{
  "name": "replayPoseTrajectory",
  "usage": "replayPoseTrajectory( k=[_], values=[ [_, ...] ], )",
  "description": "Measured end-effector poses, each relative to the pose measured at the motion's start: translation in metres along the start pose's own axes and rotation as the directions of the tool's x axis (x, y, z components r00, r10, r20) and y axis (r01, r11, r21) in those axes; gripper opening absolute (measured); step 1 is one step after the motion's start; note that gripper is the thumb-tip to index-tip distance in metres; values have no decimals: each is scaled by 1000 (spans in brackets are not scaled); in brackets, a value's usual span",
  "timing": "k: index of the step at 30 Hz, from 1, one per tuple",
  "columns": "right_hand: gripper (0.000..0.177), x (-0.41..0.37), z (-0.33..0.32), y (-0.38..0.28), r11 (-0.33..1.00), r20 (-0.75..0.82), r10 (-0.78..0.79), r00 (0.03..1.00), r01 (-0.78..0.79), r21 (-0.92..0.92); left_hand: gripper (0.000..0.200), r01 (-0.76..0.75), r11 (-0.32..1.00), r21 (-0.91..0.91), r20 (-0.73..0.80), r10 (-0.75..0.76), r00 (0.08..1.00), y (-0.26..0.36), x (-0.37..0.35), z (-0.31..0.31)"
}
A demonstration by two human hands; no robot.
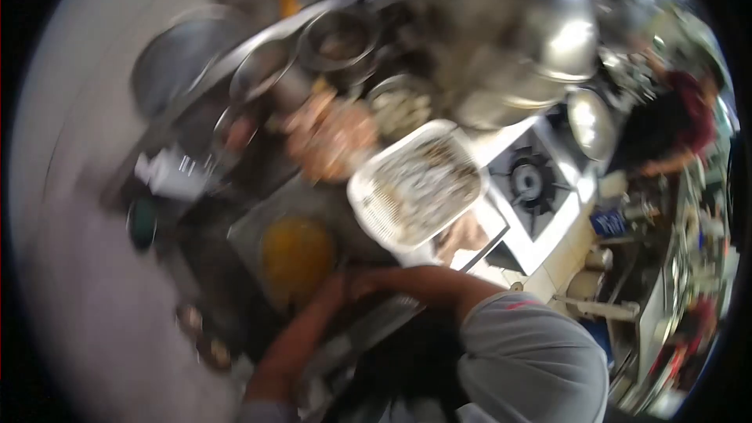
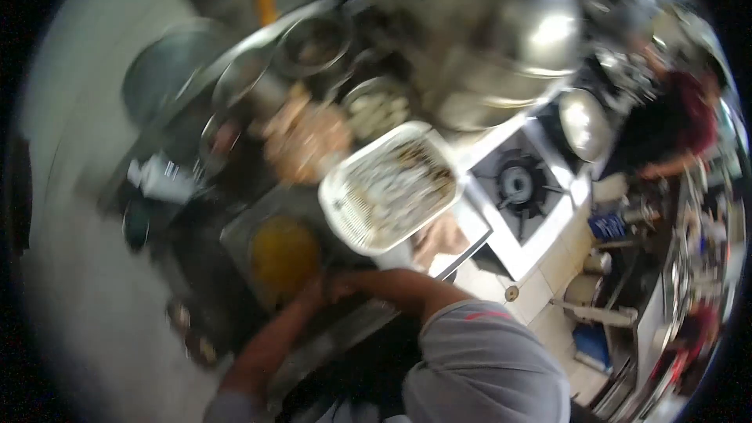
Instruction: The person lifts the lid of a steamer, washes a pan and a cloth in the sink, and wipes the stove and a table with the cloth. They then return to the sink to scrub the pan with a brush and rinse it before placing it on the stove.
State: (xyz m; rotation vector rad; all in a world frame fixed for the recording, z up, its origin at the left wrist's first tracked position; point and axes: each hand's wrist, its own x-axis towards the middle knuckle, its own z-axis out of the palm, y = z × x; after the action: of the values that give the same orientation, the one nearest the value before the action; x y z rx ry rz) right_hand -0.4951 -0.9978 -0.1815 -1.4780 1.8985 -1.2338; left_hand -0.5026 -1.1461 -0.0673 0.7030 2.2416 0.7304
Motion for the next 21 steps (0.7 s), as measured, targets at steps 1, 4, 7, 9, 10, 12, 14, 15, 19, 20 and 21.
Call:
replayPoseTrajectory(
  k=[1,4,7,9,10,12,14,15,19,20,21],
  values=[
    [31,26,-92,-99,921,386,390,836,-352,-168,32,7,999,-48,-50,-10,999,6,-8,-6],
    [29,28,-95,-124,732,267,677,686,-591,-338,39,217,954,-207,-6,-223,975,48,-27,-45],
    [22,66,-177,-215,526,101,844,527,-774,-352,38,330,916,-228,52,-327,944,90,-42,-102],
    [24,74,-177,-199,600,48,735,677,-615,-512,33,433,895,107,-142,-418,897,79,-39,-101],
    [24,81,-179,-195,612,62,728,682,-607,-507,33,445,895,40,-103,-439,892,68,-39,-109],
    [22,101,-198,-204,612,8,703,711,-598,-518,32,462,887,-26,-77,-462,883,60,-45,-136],
    [22,107,-199,-201,673,-164,554,816,-555,-490,34,449,883,-139,-106,-464,880,74,-58,-169],
    [22,113,-204,-198,725,-339,379,861,-504,-469,36,442,872,-211,-99,-469,878,121,-76,-209],
    [25,110,-217,-222,707,-305,501,810,-586,-396,43,132,972,-196,-231,-177,957,92,-100,-239],
    [30,107,-218,-230,634,-209,660,722,-684,-362,42,100,848,-520,-212,-241,947,76,-106,-258],
    [33,99,-217,-239,623,-121,701,703,-686,-377,41,52,622,-782,-164,-284,945,61,-108,-279]
  ],
)
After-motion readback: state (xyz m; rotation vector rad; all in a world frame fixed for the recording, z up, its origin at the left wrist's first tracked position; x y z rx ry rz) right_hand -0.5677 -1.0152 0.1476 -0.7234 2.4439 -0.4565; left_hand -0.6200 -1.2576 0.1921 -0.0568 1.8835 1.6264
